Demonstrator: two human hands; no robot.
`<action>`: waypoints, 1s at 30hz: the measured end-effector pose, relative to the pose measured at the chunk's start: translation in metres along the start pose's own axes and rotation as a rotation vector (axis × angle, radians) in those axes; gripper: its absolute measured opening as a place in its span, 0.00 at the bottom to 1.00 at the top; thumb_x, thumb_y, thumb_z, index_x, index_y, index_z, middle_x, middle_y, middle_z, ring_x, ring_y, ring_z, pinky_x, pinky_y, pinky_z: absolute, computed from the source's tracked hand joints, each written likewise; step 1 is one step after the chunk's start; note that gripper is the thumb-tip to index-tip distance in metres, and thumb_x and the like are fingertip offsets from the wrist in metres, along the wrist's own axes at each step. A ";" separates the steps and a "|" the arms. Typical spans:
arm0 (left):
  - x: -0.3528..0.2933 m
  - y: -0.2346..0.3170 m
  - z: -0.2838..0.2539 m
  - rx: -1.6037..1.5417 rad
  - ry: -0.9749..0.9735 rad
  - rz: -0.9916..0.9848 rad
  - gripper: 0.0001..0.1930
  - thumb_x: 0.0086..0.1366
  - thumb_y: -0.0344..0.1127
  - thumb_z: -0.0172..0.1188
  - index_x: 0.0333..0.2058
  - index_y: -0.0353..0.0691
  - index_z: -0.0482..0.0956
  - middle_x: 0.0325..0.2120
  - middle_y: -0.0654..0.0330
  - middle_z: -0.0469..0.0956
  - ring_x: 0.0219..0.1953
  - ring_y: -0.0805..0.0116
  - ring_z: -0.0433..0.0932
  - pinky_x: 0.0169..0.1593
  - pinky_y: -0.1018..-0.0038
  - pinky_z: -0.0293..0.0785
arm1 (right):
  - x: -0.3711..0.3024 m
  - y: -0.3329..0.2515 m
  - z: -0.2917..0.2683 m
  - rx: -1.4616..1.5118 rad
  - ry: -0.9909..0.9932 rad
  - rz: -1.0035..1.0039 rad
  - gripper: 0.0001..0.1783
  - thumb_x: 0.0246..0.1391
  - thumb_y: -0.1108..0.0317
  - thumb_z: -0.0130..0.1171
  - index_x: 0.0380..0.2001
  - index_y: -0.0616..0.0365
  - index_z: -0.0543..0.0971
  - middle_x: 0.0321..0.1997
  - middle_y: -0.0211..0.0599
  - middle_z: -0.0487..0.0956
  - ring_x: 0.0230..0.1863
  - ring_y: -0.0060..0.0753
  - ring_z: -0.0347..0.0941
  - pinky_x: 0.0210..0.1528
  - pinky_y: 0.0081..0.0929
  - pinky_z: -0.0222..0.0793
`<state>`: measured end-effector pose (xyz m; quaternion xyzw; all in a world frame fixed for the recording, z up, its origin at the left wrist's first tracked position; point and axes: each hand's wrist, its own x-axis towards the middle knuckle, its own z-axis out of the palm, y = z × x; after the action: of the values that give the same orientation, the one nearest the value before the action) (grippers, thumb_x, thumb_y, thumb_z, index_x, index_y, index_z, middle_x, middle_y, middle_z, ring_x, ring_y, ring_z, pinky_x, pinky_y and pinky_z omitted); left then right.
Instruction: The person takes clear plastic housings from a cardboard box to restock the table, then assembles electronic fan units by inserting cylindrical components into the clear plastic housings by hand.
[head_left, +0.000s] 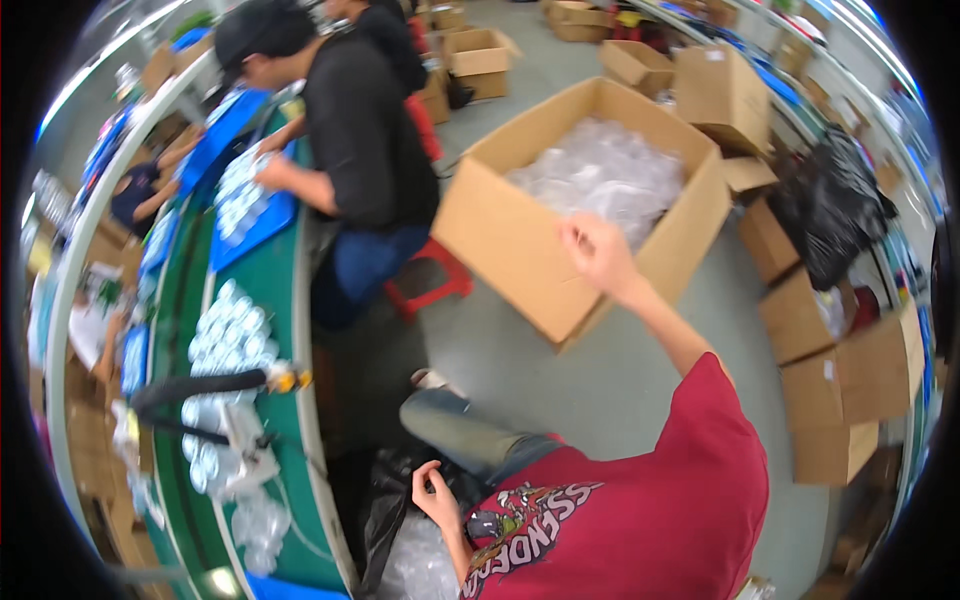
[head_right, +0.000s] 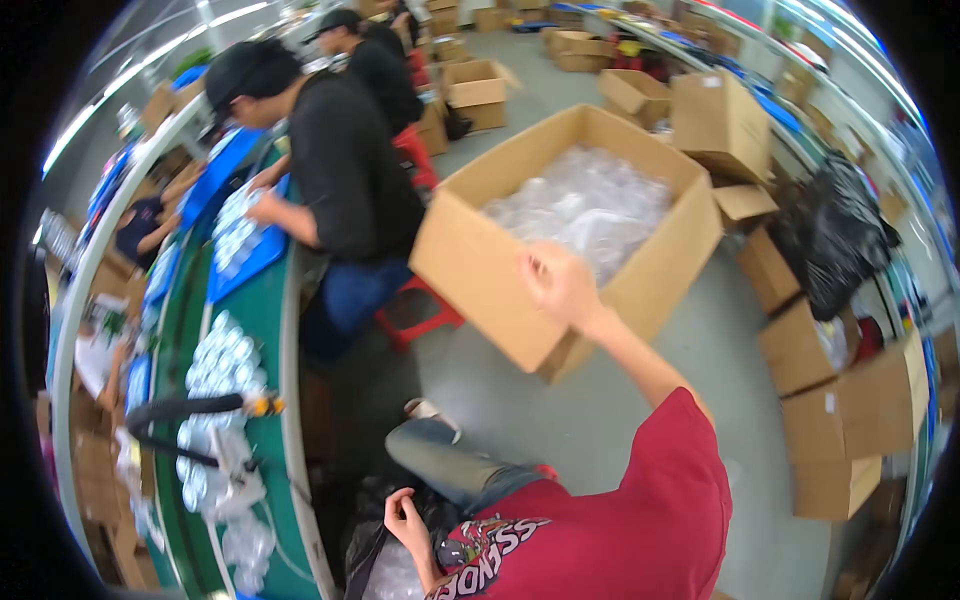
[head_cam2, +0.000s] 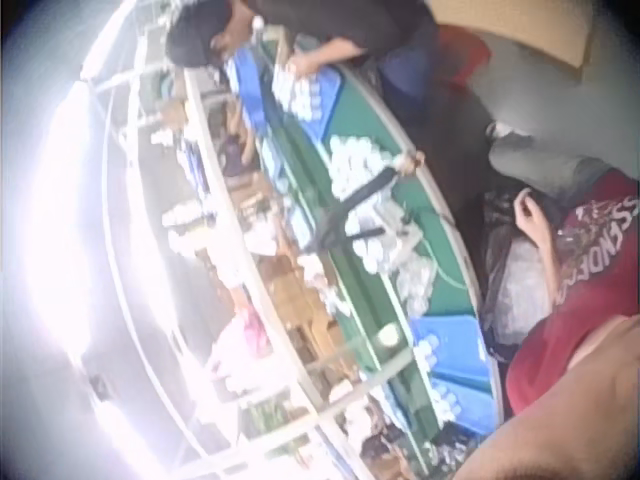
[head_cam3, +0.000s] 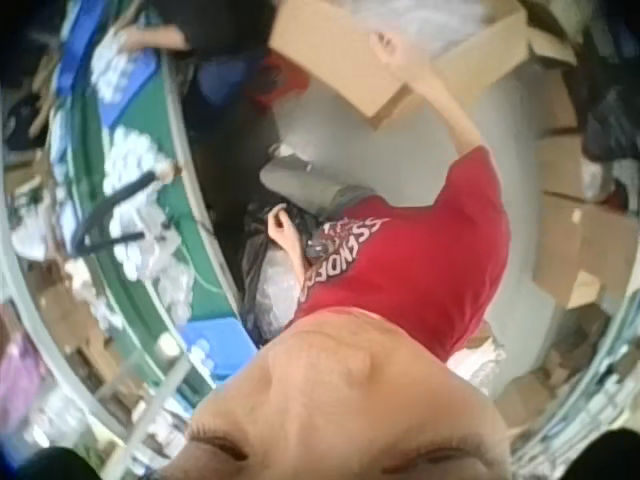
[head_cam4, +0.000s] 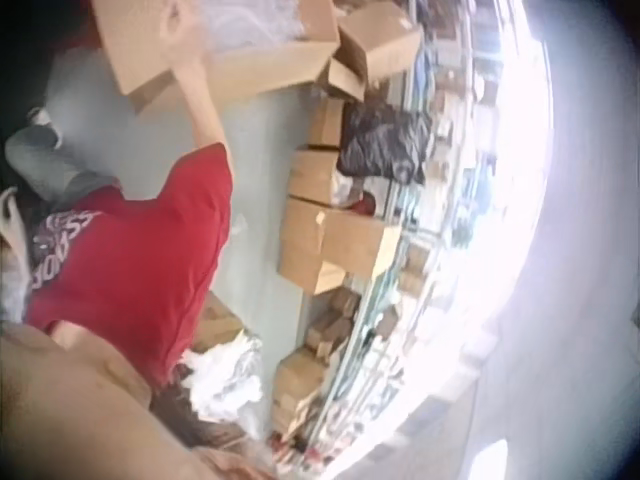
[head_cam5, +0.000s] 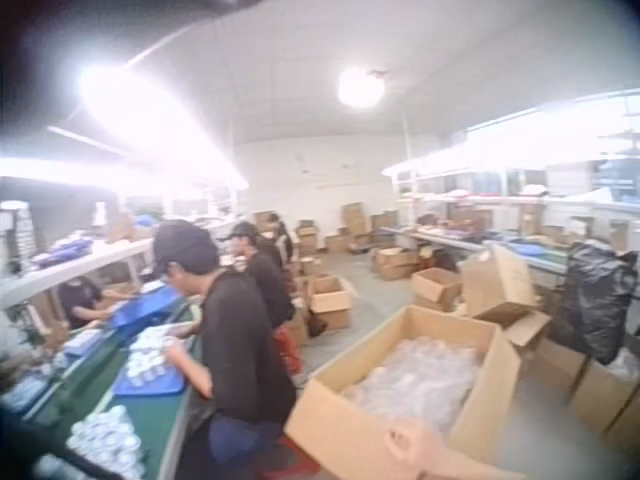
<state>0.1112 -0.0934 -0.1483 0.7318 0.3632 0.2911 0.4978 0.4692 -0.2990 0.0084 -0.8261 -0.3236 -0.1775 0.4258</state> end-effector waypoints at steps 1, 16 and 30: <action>0.008 0.005 0.016 0.011 -0.112 0.047 0.06 0.60 0.24 0.49 0.29 0.32 0.76 0.25 0.62 0.76 0.29 0.76 0.72 0.36 0.81 0.66 | 0.020 0.024 -0.024 -0.142 0.008 0.058 0.08 0.50 0.69 0.53 0.33 0.60 0.77 0.29 0.40 0.77 0.31 0.39 0.73 0.34 0.32 0.69; 0.140 0.292 0.320 0.140 -1.059 1.049 0.12 0.54 0.30 0.58 0.38 0.34 0.74 0.36 0.49 0.75 0.40 0.53 0.75 0.43 0.64 0.70 | 0.023 0.217 -0.011 -0.302 -1.507 0.929 0.57 0.33 0.42 0.68 0.61 0.59 0.51 0.56 0.57 0.65 0.40 0.45 0.73 0.35 0.38 0.73; 0.209 0.195 0.502 1.839 -1.423 0.186 0.28 0.47 0.43 0.66 0.50 0.46 0.74 0.52 0.58 0.70 0.50 0.58 0.73 0.52 0.63 0.69 | 0.043 0.170 0.011 -0.448 -1.763 0.638 0.44 0.43 0.44 0.60 0.55 0.65 0.61 0.55 0.48 0.67 0.46 0.46 0.71 0.30 0.36 0.78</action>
<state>0.6723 -0.2288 -0.1195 0.8386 0.0213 -0.5225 -0.1523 0.6170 -0.3461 -0.0733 -0.7739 -0.2460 0.5732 -0.1096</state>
